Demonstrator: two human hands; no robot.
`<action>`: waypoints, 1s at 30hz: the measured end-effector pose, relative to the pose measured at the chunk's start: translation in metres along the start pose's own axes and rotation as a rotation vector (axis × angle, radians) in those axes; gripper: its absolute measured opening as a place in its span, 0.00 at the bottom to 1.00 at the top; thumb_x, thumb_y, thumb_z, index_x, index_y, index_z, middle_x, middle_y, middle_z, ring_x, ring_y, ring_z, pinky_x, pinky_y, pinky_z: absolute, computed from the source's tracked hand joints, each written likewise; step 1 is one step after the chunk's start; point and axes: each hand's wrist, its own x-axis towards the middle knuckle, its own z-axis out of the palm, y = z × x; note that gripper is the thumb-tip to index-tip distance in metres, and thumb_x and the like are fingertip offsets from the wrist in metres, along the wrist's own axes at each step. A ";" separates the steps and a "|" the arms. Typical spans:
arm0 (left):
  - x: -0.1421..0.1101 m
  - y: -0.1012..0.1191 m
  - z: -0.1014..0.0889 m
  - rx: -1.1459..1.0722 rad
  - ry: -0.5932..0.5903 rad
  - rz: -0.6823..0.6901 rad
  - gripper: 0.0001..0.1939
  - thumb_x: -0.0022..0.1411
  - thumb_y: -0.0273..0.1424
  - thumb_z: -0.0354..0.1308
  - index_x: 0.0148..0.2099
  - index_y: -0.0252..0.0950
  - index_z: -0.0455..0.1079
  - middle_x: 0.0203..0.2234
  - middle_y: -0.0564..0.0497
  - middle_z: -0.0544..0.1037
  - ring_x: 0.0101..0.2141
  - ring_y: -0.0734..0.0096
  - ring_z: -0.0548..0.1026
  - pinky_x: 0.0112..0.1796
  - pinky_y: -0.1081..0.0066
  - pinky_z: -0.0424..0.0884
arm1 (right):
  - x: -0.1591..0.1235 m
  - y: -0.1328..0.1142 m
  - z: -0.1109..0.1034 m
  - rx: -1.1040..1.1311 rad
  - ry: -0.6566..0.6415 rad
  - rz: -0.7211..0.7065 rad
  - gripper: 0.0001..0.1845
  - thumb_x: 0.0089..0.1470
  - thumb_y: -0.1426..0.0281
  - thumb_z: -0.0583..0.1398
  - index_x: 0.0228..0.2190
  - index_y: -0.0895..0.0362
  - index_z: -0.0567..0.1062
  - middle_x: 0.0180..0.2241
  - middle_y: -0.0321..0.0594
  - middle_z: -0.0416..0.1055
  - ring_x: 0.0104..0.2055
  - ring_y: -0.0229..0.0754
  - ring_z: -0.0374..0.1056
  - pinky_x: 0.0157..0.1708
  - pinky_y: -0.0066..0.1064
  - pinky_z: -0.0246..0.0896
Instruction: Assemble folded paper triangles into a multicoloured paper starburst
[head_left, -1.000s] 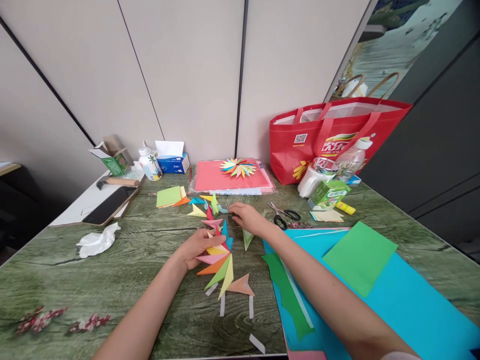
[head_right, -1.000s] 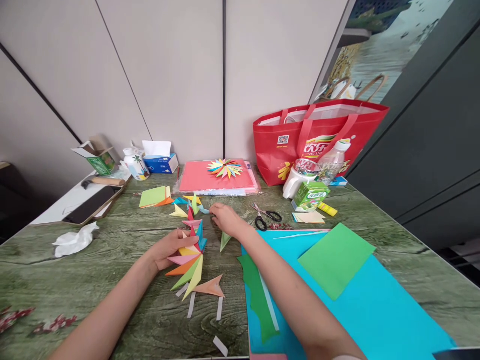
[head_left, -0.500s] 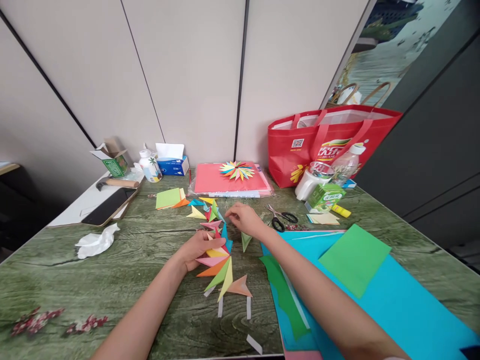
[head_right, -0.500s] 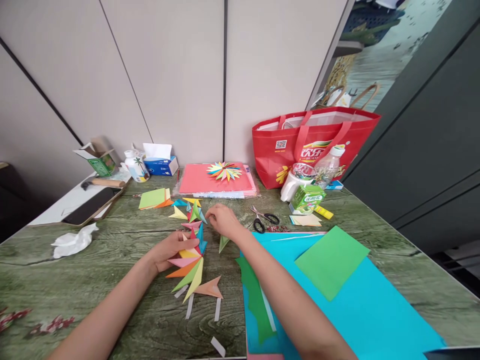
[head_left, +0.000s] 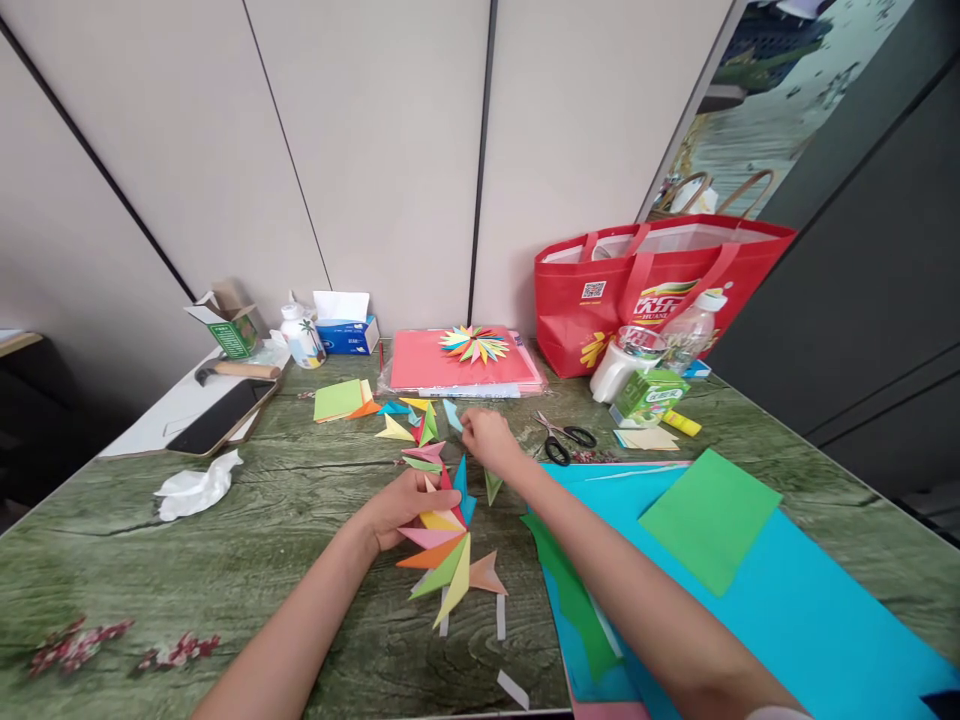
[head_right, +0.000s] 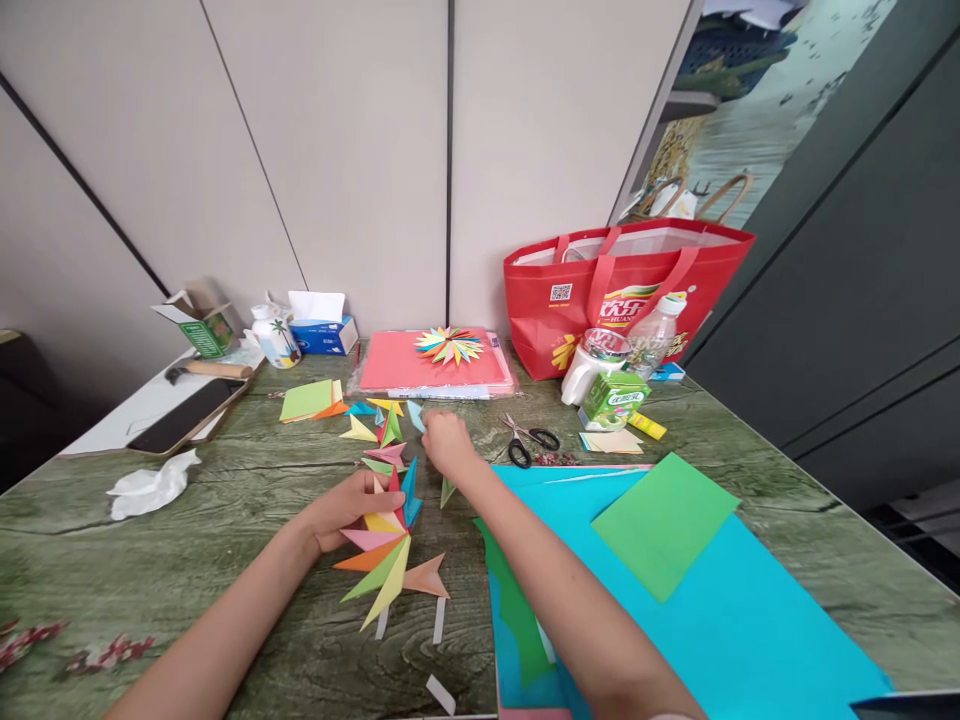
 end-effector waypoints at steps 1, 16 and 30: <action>0.000 0.001 0.000 -0.005 -0.005 0.002 0.14 0.40 0.35 0.66 0.19 0.31 0.66 0.14 0.54 0.70 0.16 0.81 0.62 0.19 0.77 0.52 | -0.002 0.003 -0.005 0.039 0.013 0.007 0.08 0.42 0.81 0.53 0.26 0.60 0.70 0.27 0.46 0.72 0.34 0.46 0.68 0.36 0.35 0.59; 0.004 -0.001 -0.004 -0.075 0.102 0.003 0.17 0.35 0.37 0.68 0.17 0.30 0.66 0.13 0.54 0.69 0.14 0.82 0.62 0.17 0.78 0.53 | -0.058 0.028 -0.040 1.067 0.135 0.189 0.13 0.39 0.65 0.62 0.15 0.58 0.65 0.44 0.44 0.70 0.33 0.42 0.70 0.31 0.36 0.68; 0.001 0.002 0.001 -0.085 0.104 -0.027 0.14 0.39 0.34 0.67 0.18 0.30 0.68 0.14 0.53 0.71 0.15 0.81 0.64 0.18 0.79 0.55 | -0.065 0.023 -0.050 1.443 -0.031 0.162 0.10 0.40 0.71 0.57 0.16 0.57 0.58 0.40 0.43 0.73 0.45 0.49 0.67 0.27 0.33 0.69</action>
